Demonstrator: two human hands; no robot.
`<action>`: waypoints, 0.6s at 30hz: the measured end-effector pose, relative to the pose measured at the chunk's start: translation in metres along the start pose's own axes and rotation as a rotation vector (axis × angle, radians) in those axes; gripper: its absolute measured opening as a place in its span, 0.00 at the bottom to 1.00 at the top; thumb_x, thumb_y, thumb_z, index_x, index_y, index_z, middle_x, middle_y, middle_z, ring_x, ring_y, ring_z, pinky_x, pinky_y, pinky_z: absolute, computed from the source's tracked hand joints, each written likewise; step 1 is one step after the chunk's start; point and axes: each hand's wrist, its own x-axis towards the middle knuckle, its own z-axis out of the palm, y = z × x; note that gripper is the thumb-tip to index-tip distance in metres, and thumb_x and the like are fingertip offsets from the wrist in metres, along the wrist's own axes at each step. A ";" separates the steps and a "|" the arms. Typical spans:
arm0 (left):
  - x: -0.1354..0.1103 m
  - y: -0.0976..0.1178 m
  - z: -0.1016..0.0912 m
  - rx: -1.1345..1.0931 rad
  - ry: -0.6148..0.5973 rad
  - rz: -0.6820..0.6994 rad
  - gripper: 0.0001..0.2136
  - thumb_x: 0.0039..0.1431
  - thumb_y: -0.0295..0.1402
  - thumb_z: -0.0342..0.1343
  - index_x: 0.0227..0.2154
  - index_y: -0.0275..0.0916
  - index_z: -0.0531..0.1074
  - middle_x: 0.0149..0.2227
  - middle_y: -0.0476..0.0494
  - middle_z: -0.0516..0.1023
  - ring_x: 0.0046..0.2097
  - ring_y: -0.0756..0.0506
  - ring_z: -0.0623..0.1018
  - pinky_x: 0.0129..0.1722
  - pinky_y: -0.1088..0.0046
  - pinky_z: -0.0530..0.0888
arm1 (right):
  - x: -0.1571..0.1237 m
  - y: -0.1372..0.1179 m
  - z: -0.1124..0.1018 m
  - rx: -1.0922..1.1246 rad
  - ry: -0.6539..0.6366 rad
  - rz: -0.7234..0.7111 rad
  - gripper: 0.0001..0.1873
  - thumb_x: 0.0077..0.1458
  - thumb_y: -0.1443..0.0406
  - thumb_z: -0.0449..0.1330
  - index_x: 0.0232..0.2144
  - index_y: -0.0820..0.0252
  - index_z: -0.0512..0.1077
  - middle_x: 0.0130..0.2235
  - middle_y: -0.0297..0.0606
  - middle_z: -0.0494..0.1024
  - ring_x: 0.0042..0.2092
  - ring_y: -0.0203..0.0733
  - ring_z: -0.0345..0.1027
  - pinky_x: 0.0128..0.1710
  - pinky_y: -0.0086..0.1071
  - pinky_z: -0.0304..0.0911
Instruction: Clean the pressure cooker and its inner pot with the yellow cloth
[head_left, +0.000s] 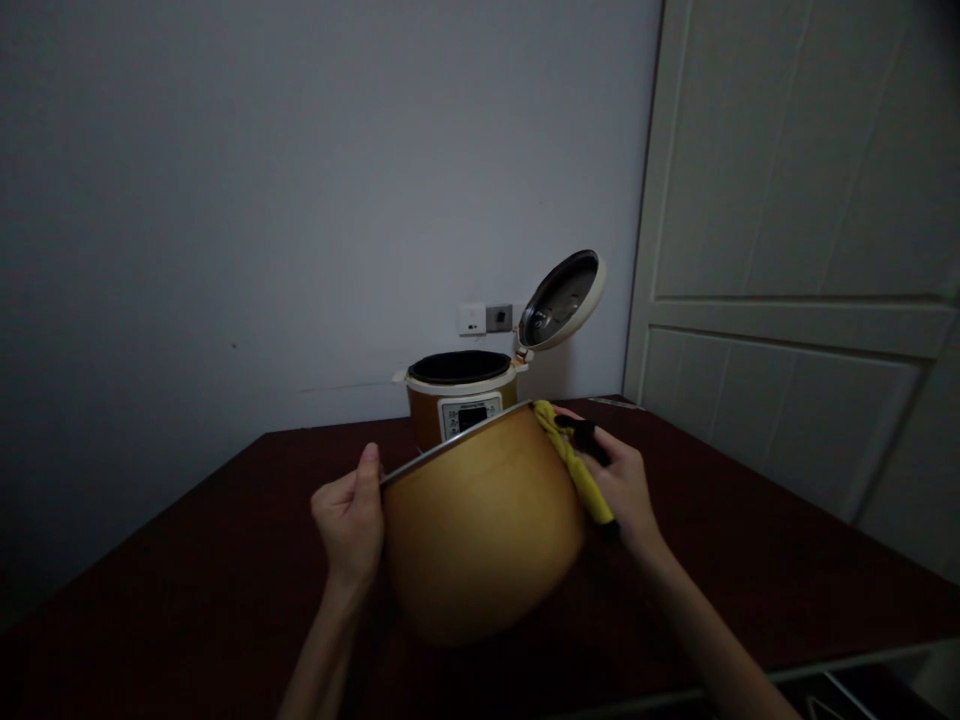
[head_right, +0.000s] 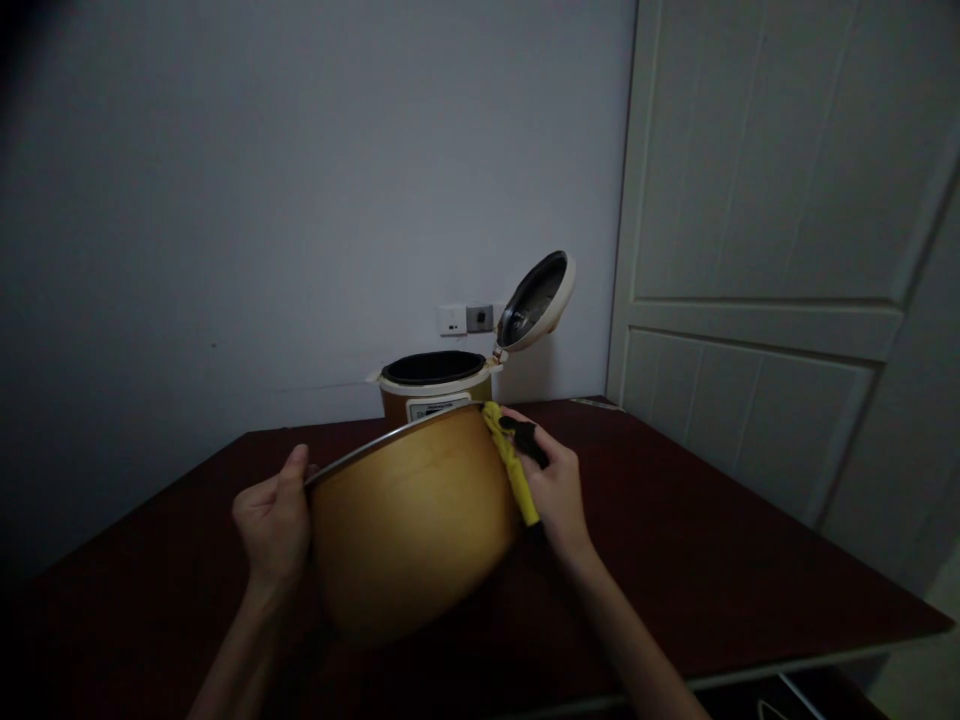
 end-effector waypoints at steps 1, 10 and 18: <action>0.000 -0.001 -0.001 -0.008 0.004 -0.015 0.24 0.49 0.46 0.55 0.09 0.39 0.52 0.14 0.54 0.50 0.18 0.56 0.52 0.15 0.77 0.50 | 0.001 0.007 -0.001 0.037 -0.001 0.068 0.18 0.44 0.66 0.60 0.41 0.57 0.77 0.44 0.38 0.79 0.48 0.48 0.71 0.51 0.42 0.64; 0.006 0.008 -0.006 -0.113 0.117 -0.181 0.21 0.40 0.44 0.55 0.08 0.42 0.49 0.12 0.57 0.47 0.16 0.56 0.49 0.14 0.77 0.50 | 0.020 0.027 0.002 0.312 -0.003 0.352 0.25 0.33 0.60 0.71 0.38 0.60 0.76 0.42 0.41 0.80 0.43 0.50 0.73 0.45 0.40 0.68; 0.008 -0.001 0.000 -0.176 0.133 -0.335 0.16 0.39 0.46 0.52 0.11 0.42 0.56 0.13 0.54 0.54 0.19 0.52 0.59 0.18 0.75 0.56 | 0.031 0.043 0.005 0.369 -0.003 0.348 0.15 0.43 0.56 0.64 0.34 0.53 0.75 0.38 0.36 0.79 0.46 0.47 0.72 0.44 0.37 0.69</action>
